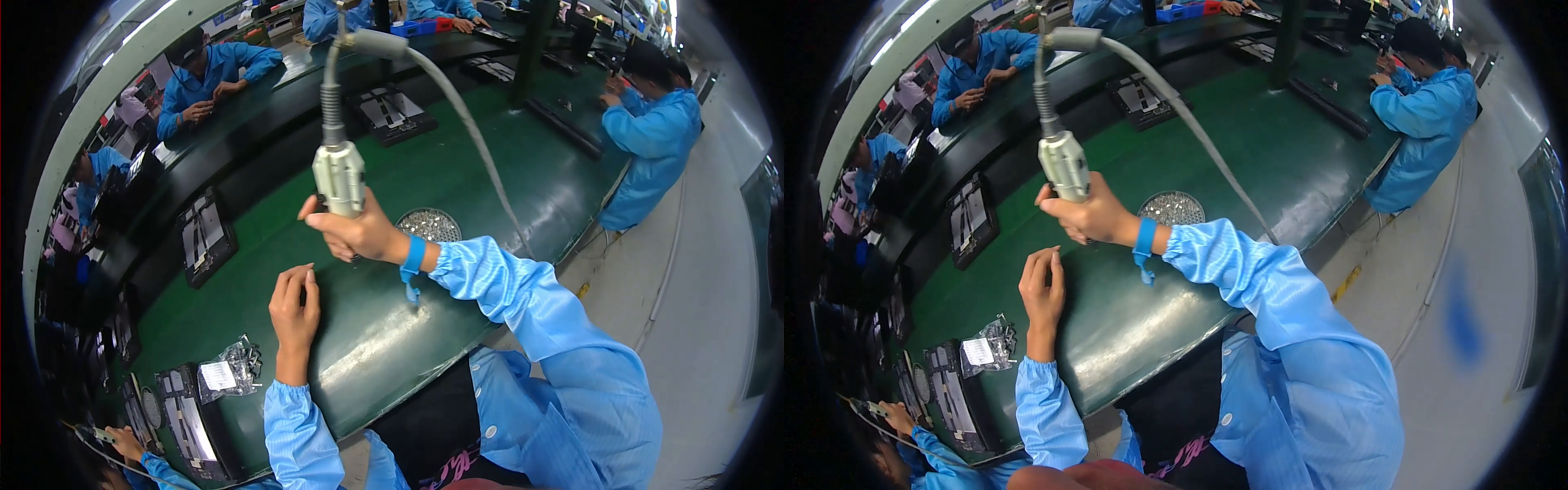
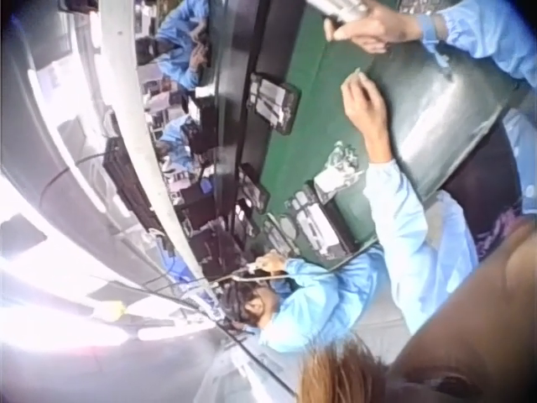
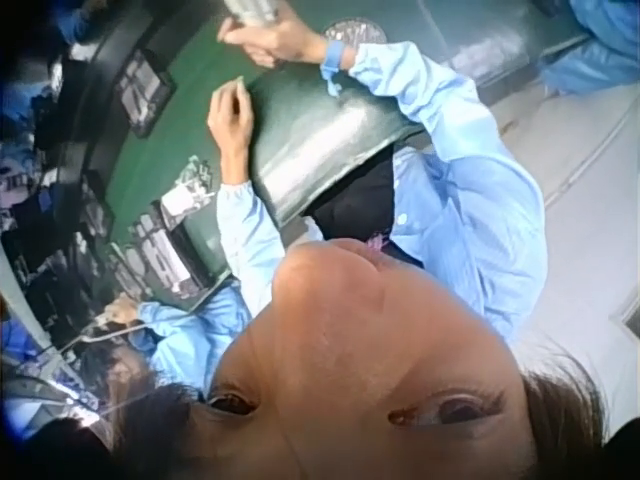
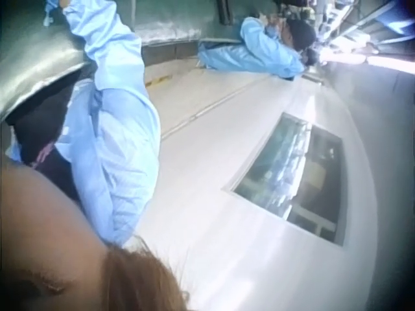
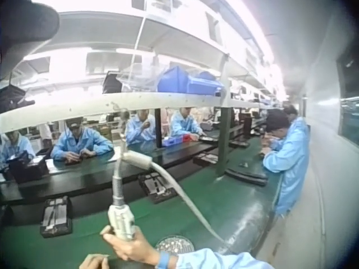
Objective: The person assembles electronic tablets by driving screws into a tablet frame with an electric screwdriver to secure a tablet screen and electronic components.
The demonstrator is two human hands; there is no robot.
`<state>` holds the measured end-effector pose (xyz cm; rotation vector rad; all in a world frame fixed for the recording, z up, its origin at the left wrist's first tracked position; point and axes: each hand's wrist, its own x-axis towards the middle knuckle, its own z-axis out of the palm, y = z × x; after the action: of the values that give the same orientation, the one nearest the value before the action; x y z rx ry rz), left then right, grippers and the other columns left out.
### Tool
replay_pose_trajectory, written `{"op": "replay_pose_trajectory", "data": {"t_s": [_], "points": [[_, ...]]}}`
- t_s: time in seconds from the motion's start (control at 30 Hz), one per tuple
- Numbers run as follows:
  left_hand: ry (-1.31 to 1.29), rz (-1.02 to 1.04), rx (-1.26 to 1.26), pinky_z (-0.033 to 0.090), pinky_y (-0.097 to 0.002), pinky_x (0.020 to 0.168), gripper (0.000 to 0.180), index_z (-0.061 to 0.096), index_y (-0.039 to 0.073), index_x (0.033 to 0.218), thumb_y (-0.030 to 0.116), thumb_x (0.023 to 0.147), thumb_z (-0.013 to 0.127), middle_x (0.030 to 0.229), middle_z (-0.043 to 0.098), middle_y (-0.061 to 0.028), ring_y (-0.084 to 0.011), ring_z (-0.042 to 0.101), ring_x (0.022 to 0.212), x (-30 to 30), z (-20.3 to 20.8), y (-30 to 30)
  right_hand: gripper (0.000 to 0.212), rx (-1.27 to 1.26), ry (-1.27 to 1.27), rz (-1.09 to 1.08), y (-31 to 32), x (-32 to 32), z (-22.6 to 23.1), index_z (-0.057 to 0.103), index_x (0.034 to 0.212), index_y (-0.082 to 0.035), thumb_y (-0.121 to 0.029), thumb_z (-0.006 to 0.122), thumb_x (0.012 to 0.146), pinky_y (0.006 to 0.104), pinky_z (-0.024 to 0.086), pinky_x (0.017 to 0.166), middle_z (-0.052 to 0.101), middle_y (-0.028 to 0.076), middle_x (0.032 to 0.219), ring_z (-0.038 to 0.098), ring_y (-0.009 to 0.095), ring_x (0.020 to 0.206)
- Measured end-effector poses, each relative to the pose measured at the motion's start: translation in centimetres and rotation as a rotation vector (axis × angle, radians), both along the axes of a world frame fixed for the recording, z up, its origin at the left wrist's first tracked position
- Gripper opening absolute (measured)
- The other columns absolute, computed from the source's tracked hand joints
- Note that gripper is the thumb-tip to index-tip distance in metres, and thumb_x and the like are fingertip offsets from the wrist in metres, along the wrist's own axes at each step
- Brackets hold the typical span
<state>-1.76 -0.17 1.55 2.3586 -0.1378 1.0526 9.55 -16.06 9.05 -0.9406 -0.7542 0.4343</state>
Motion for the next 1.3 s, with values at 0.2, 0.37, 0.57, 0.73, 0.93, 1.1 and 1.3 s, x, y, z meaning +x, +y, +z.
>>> {"op": "replay_pose_trajectory", "data": {"t_s": [0.2,0.37,0.57,0.73,0.93,1.1,1.3], "points": [[-0.006,-0.077,0.271,0.050,-0.0345,0.065,0.016,0.070,0.003,0.096,0.006,0.081,0.073,0.093,0.068,-0.0087,-0.0248,0.064,0.074,0.5,0.6,-2.1,0.010,-0.065,-0.009,-0.070,-2.3,1.4,-3.1,0.057,0.099,0.001,-0.006,0.060,0.093,0.0261,0.040,0.037,0.052,0.002,0.061,0.046,0.008,0.040],[0.024,-0.108,0.249,0.050,-0.0373,0.070,0.035,0.069,0.002,0.103,0.018,0.073,0.078,0.099,0.067,-0.0114,-0.0287,0.063,0.080,0.3,0.6,-2.5,0.016,-0.033,0.021,0.032,-2.1,-0.5,-3.5,0.054,0.103,0.001,-0.005,0.063,0.091,0.0246,0.039,0.039,0.056,0.004,0.068,0.049,0.008,0.044],[0.002,-0.201,0.189,0.048,-0.0380,0.068,0.037,0.069,0.003,0.095,0.023,0.068,0.083,0.098,0.066,-0.0102,-0.0282,0.061,0.078,0.1,-0.3,-5.1,0.020,-0.002,0.031,0.062,-2.5,-1.8,-3.9,0.053,0.108,0.001,-0.003,0.063,0.091,0.0235,0.038,0.039,0.053,0.002,0.065,0.047,0.007,0.043],[0.027,-0.117,0.161,0.049,-0.0366,0.067,0.038,0.070,0.004,0.097,0.024,0.068,0.086,0.099,0.067,-0.0075,-0.0268,0.062,0.077,-0.2,-0.5,-4.3,0.016,-0.018,0.109,-0.003,-1.5,-1.8,-3.7,0.055,0.105,0.002,-0.003,0.063,0.091,0.0235,0.038,0.039,0.050,0.002,0.056,0.047,0.008,0.041],[0.022,-0.123,0.160,0.045,-0.0350,0.066,0.031,0.070,0.008,0.089,0.022,0.066,0.085,0.090,0.066,-0.0021,-0.0219,0.062,0.073,0.8,-0.8,-4.2,0.018,-0.060,0.026,-0.029,-2.0,-1.2,-3.3,0.056,0.102,0.004,-0.010,0.061,0.091,0.0277,0.039,0.040,0.046,0.002,0.055,0.044,0.011,0.041],[0.036,-0.150,0.196,0.044,-0.0340,0.066,0.032,0.071,0.006,0.084,0.024,0.063,0.087,0.084,0.066,-0.0024,-0.0222,0.059,0.072,0.1,-0.5,-4.1,0.019,-0.079,0.022,0.000,-1.7,-1.5,-3.4,0.056,0.102,0.004,-0.012,0.059,0.092,0.0282,0.039,0.040,0.044,0.001,0.053,0.043,0.011,0.040],[0.049,-0.165,0.225,0.044,-0.0333,0.068,0.027,0.071,0.007,0.083,0.021,0.065,0.085,0.084,0.066,-0.0013,-0.0207,0.060,0.073,0.1,-0.9,-4.0,0.018,-0.085,-0.002,-0.029,-1.8,-1.7,-3.4,0.057,0.101,0.003,-0.013,0.059,0.092,0.0282,0.039,0.040,0.043,0.001,0.052,0.043,0.011,0.040]]}}
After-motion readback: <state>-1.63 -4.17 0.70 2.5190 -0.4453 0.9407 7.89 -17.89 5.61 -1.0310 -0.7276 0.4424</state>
